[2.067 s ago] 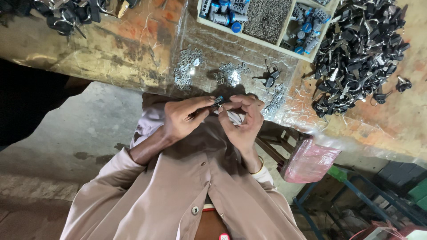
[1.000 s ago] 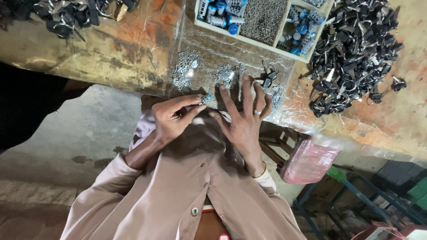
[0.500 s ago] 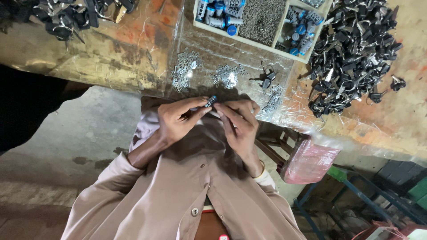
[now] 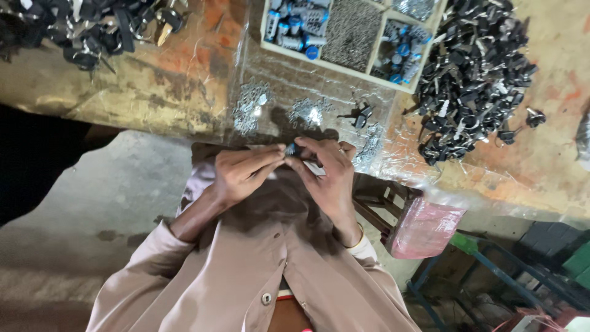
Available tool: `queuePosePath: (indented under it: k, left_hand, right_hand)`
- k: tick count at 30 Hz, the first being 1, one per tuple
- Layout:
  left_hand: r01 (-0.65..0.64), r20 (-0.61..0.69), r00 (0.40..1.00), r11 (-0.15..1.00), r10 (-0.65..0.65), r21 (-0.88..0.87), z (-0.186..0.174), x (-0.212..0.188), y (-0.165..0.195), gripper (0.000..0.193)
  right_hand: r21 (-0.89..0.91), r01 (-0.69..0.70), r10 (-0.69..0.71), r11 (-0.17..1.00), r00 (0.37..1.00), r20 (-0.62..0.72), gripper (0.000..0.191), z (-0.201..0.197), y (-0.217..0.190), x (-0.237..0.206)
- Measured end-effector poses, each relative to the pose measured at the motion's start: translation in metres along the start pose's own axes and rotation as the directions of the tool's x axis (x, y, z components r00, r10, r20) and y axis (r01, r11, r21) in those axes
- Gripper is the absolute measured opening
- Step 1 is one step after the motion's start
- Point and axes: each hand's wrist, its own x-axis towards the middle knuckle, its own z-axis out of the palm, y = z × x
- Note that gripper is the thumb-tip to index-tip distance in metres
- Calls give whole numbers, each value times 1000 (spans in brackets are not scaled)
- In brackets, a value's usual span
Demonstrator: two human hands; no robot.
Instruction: The person sits at a workbench assembling keychains. They hold a blue plastic connector in one hand and repeatedly thread small metal split rings and links onto it by hand, taking parts from compartment trays, then place finished connectors back into the tray and continue with the next one.
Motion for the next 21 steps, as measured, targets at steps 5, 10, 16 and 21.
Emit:
queuePosePath:
  k: [5, 10, 16, 21]
  left_hand:
    - [-116, 151, 980, 988, 131, -103, -1, 14, 22, 30]
    - [-84, 138, 986, 992, 96, -92, 2, 20, 49, 30]
    - [-45, 73, 996, 987, 57, -155, 11, 26, 71, 29]
    - [78, 48, 997, 951, -67, -298, 22, 24, 76, 25]
  right_hand:
    - [182, 16, -45, 983, 986, 158, 22, -37, 9, 2]
    - [-338, 133, -161, 932, 985, -58, 32, -87, 20, 4]
    - [-400, 78, -169, 913, 965, -198, 24, -123, 24, 11]
    - [685, 284, 42, 670, 908, -417, 17, -122, 39, -14]
